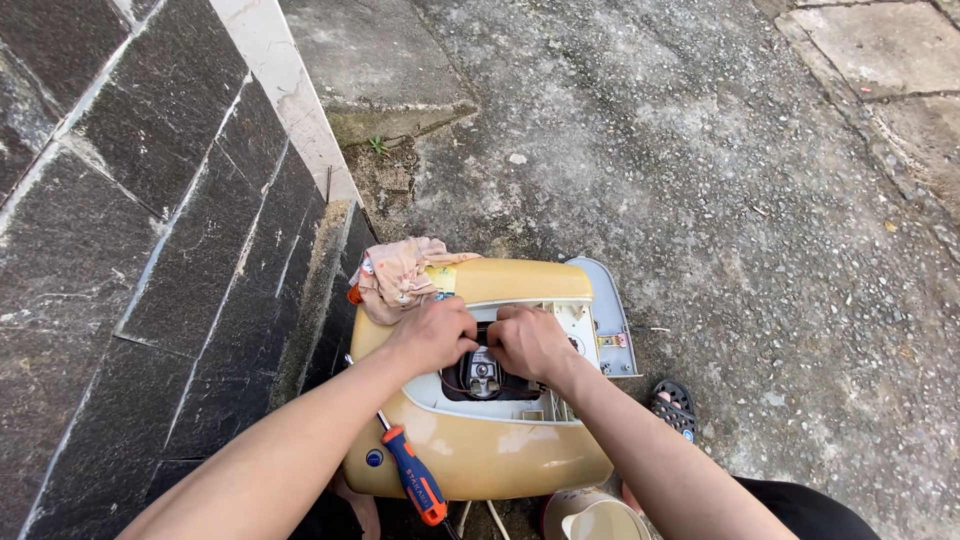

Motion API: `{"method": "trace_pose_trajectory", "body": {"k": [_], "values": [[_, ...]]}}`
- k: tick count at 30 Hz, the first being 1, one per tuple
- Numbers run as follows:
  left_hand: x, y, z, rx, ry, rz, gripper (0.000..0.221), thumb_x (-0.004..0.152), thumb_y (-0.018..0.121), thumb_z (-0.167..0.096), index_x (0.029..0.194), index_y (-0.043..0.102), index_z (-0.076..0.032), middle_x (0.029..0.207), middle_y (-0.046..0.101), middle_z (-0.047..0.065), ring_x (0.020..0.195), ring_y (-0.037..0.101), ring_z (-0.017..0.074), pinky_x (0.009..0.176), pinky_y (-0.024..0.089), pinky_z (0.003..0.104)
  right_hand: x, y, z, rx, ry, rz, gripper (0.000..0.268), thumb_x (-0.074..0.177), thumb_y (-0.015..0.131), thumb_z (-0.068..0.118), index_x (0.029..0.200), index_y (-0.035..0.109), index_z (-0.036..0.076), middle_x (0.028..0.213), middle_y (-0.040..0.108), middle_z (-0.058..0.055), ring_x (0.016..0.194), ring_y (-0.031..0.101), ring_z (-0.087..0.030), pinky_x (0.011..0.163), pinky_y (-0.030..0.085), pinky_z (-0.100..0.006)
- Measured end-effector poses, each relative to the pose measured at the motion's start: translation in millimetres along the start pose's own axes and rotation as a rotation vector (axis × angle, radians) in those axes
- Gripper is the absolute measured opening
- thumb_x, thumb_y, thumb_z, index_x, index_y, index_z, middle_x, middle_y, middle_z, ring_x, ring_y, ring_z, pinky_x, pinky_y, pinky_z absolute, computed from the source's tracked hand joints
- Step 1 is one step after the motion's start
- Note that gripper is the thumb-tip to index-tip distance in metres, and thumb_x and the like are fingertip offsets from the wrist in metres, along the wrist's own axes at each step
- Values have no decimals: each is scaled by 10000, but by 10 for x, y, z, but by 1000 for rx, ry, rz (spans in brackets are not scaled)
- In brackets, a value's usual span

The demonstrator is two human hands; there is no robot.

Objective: Repairing the internal components and wiring of a small appliance

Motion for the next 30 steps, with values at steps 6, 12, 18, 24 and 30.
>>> {"method": "trace_pose_trajectory", "body": {"k": [6, 12, 18, 24, 30], "values": [[130, -2, 116, 40, -112, 139, 157, 787, 804, -382, 771, 720, -250, 845, 682, 3, 898, 741, 295, 764, 602, 406, -133, 34, 277, -44, -54, 83, 158, 723, 629, 380, 660, 710, 260, 714, 629, -4, 776, 692, -282, 737, 566, -439], [104, -95, -48, 61, -222, 185, 198, 799, 773, -417, 867, 751, -233, 914, 724, 47, 994, 732, 343, 848, 601, 460, -115, 502, 257, -170, -109, -90, 179, 781, 612, 335, 793, 751, 221, 736, 695, 8, 763, 700, -244, 712, 533, -383], [136, -50, -53, 102, -269, 192, 329, 792, 748, -473, 955, 740, -187, 946, 722, 82, 999, 731, 377, 832, 590, 483, -158, 466, 298, -230, -200, -130, 204, 866, 568, 243, 769, 735, 178, 715, 718, -8, 772, 694, -233, 722, 540, -341], [77, -255, -246, 110, -294, 239, 396, 816, 744, -402, 1083, 739, -109, 1034, 745, 138, 1062, 714, 418, 881, 585, 532, -258, 382, 325, -199, -314, -305, 190, 870, 581, 229, 740, 703, 162, 643, 658, -12, 699, 620, -233, 658, 486, -345], [107, -151, -207, 98, -315, 235, 424, 819, 706, -406, 1109, 720, -97, 1068, 751, 120, 1071, 716, 423, 887, 586, 542, -272, 379, 308, -176, -308, -356, 217, 845, 599, 273, 648, 659, 203, 594, 620, 21, 662, 591, -205, 620, 477, -329]]}}
Point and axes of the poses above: each hand's wrist, its own x-axis towards the middle knuckle, its own y-axis out of the palm, z = x × y, the point moved 7 cm from there along x, towards the middle knuckle
